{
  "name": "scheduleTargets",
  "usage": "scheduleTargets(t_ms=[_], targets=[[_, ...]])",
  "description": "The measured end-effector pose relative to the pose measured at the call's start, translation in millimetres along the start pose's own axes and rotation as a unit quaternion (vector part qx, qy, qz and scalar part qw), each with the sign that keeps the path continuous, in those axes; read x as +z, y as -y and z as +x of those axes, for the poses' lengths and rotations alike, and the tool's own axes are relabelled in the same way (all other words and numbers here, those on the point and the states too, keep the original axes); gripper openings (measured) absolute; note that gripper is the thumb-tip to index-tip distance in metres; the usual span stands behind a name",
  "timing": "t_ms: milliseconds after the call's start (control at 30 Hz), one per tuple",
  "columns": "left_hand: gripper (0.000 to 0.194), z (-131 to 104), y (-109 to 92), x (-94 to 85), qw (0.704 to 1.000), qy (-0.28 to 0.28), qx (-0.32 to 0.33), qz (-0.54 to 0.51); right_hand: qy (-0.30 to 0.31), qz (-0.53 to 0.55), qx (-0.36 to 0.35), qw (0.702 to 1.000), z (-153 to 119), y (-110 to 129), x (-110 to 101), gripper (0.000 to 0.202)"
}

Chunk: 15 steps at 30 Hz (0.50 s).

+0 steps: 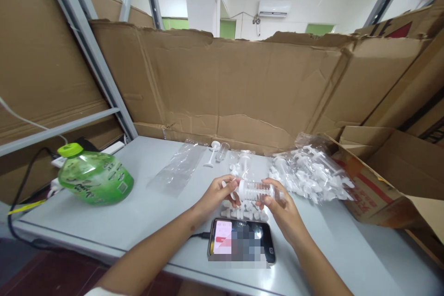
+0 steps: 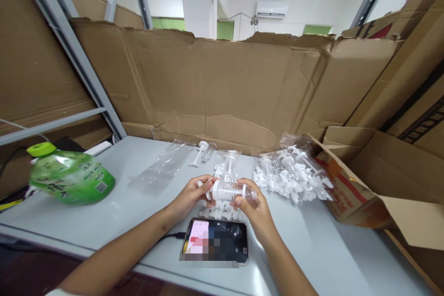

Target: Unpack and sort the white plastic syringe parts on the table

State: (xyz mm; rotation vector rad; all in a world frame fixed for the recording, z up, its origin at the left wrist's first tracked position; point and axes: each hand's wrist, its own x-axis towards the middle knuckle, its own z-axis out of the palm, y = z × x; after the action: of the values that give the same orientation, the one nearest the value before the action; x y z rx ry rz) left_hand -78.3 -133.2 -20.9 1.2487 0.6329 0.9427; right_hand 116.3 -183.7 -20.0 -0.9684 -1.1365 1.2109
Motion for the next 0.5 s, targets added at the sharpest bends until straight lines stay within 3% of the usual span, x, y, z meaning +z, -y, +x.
scheduleTargets(t_ms=[233,500], targets=[[0.037,-2.2,-7.9,0.1,0.994,-0.021,0.060,0.085,-0.012,0.058,0.021,0.998,2.2,11.3,6.0,0.042],[0.039,-0.1,-8.8,-3.8,0.989,-0.045,0.078,0.118,-0.048,0.061,0.018,0.997,1.2,13.8,6.3,0.041]])
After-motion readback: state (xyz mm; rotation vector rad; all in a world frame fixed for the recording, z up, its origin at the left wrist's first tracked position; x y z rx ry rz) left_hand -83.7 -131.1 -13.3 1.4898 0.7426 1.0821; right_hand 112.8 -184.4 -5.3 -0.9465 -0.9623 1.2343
